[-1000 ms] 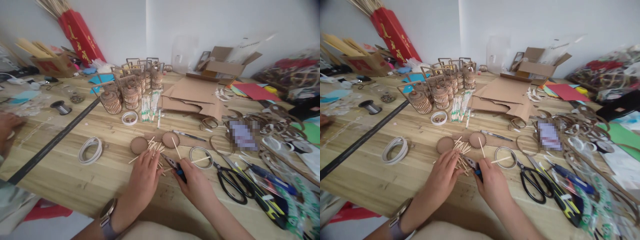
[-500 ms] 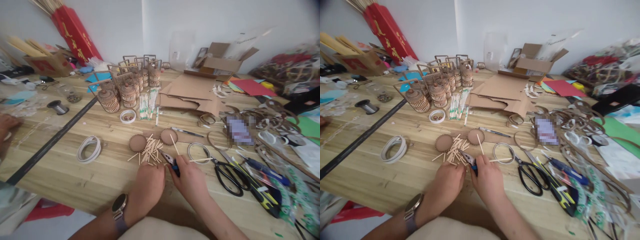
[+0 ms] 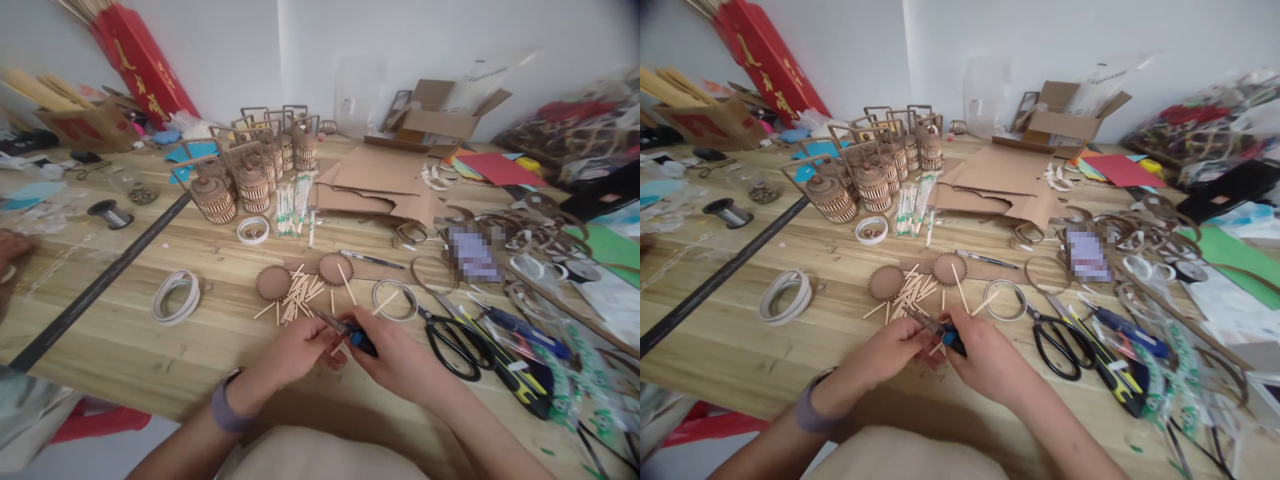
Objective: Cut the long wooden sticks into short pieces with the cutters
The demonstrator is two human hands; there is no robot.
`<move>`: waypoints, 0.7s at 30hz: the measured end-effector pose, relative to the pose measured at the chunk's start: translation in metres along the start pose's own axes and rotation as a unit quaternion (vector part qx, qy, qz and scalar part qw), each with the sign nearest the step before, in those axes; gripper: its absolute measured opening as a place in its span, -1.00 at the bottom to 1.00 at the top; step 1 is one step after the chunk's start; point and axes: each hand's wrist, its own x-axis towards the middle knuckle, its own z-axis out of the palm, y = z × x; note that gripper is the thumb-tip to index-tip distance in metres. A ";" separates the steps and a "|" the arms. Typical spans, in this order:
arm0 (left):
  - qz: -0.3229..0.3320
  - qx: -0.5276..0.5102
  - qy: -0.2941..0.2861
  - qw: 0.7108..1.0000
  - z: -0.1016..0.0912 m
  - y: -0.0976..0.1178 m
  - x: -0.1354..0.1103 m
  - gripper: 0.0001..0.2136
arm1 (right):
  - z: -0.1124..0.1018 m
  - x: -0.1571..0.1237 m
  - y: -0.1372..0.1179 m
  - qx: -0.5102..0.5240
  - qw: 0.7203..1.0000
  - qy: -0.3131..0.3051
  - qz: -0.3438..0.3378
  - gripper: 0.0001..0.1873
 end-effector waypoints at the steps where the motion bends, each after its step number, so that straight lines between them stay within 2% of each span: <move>1: 0.002 0.004 -0.006 1.000 0.001 -0.002 0.000 -0.53 | 0.003 0.001 0.001 -0.001 1.000 0.001 0.000 -0.65; 4: -0.006 -0.001 -0.031 0.999 0.000 -0.008 0.001 -0.54 | 0.007 0.003 0.004 0.023 0.999 -0.008 -0.021 -0.56; 8: -0.032 -0.055 -0.070 0.996 0.000 -0.011 -0.001 -0.51 | 0.009 0.005 0.007 0.067 0.997 -0.010 -0.047 -0.60; 10: -0.031 -0.083 -0.069 0.994 0.001 -0.011 -0.002 -0.50 | 0.012 0.006 0.009 0.070 0.995 0.017 -0.071 -0.61; 13: -0.020 -0.119 -0.002 0.993 0.003 -0.011 -0.002 -0.50 | 0.021 0.006 0.012 0.053 0.988 0.112 -0.097 -0.59; 15: -0.011 -0.157 0.060 0.986 0.005 -0.013 0.000 -0.53 | 0.029 0.005 0.013 0.040 0.983 0.163 -0.081 -0.55; 17: -0.007 -0.196 0.099 0.976 0.007 -0.015 0.003 -0.58 | 0.037 0.004 0.013 0.030 0.982 0.176 -0.056 -0.47; 21: 0.009 -0.218 0.100 0.971 0.016 -0.017 0.006 -0.67 | 0.050 0.005 0.014 0.023 0.981 0.190 -0.041 -0.47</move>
